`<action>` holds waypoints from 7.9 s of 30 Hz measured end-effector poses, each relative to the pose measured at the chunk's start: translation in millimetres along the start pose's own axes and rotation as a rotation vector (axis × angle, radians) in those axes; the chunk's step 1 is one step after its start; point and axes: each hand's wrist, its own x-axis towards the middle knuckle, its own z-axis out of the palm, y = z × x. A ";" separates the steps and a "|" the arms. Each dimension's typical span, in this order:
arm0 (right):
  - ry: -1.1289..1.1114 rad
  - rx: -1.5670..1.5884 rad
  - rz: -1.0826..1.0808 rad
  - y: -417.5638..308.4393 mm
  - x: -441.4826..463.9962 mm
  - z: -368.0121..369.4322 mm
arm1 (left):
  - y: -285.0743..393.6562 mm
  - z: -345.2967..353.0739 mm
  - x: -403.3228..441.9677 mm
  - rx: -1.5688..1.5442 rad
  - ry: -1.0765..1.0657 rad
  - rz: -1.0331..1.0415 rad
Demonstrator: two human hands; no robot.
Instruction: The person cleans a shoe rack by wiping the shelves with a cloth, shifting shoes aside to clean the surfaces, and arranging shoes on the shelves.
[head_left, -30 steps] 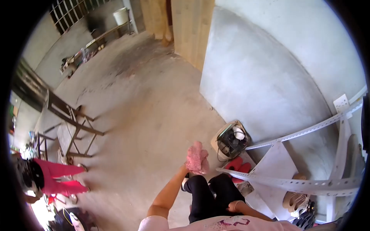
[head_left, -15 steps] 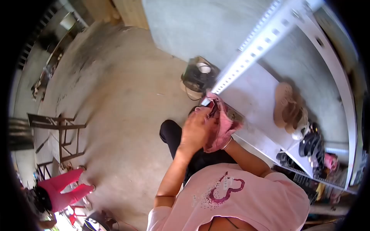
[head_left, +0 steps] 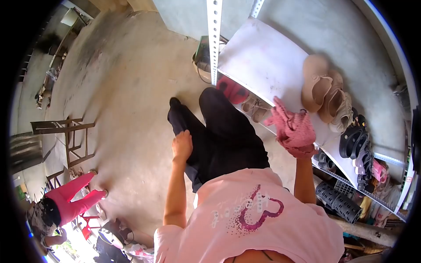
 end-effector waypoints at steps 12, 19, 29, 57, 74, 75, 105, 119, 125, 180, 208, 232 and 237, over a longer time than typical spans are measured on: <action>0.371 0.009 0.199 114.0 24.7 30.5 | -8.3 -10.0 -50.0 -0.202 -0.336 0.056; 0.514 0.286 0.225 114.1 28.5 36.3 | -10.5 6.2 -41.8 -0.248 -0.254 -0.084; 0.567 -0.101 0.072 106.8 29.6 47.3 | 56.5 -68.3 15.8 -0.809 0.209 0.205; 0.650 -0.058 0.068 76.6 35.0 46.3 | 169.3 -149.4 193.3 -0.854 0.757 0.222; 0.855 -0.830 -0.577 -144.5 175.1 -73.6 | 165.9 -148.3 188.7 -0.875 0.695 0.292; 0.914 -0.872 -0.602 -161.2 195.8 -74.3 | 167.9 -151.7 185.9 -0.873 0.669 0.251; 1.200 -0.988 -0.552 -155.7 159.2 -126.6 | 160.3 -185.5 169.4 -0.824 0.519 0.281; 1.336 -1.041 -0.395 -111.9 75.8 -184.9 | 244.9 -389.5 102.0 -0.078 1.481 0.729; 1.440 -0.779 -0.195 -119.0 58.8 -194.6 | 253.8 -370.6 98.4 -0.152 1.464 0.872; 1.373 -1.055 -0.681 -111.2 96.7 -196.4 | 212.2 -324.0 179.2 -1.339 0.733 0.688; 1.207 -1.208 -0.788 -132.2 84.7 -216.9 | 208.8 -325.7 175.1 -1.300 0.687 0.678; 1.089 -1.087 -0.888 -148.0 124.3 -196.2 | 205.2 -328.2 172.7 -1.213 0.685 0.753; 1.112 -1.017 -1.006 -171.9 189.1 -147.7 | 202.8 -329.7 168.5 -1.135 0.702 0.761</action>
